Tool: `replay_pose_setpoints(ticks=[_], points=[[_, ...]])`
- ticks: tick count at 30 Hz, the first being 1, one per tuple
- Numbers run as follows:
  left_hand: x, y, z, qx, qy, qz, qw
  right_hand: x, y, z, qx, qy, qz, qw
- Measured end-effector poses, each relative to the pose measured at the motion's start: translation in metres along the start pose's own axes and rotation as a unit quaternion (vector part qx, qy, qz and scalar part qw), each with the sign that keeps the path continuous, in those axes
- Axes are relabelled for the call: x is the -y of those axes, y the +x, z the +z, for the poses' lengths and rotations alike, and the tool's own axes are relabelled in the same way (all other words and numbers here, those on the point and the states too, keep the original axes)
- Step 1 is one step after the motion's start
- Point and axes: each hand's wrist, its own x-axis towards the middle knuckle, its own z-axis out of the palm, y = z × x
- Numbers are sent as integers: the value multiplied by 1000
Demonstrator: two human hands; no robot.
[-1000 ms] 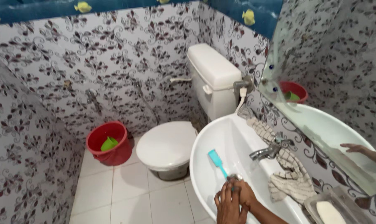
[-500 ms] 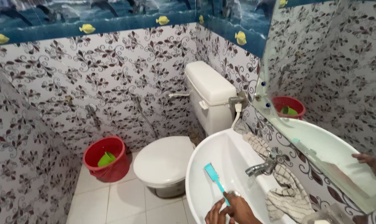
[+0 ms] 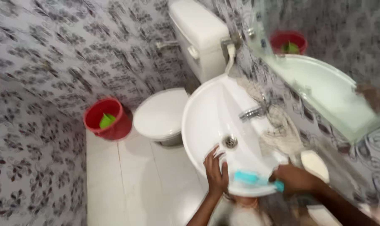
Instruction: The person cleans a bathroom sink by hand using a small blue brush, scrubbing the drain area and the inner surface of the basin.
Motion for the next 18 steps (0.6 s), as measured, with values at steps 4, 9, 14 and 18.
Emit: replay_pose_setpoints(ticks=[4,9,14,18], points=[[8,-1,9,3,8,-22,1000,12,1,5,-105,-218,75,967],[1,-4,0,13,6,-60,998,62,-22,-5,-69,-211,105,969],[-1,0,6,12,40,-26,999,85,-21,9,-1,-236,140,962],[4,-2,4,-5,50,-48,998,58,94,47,-41,-247,177,952]])
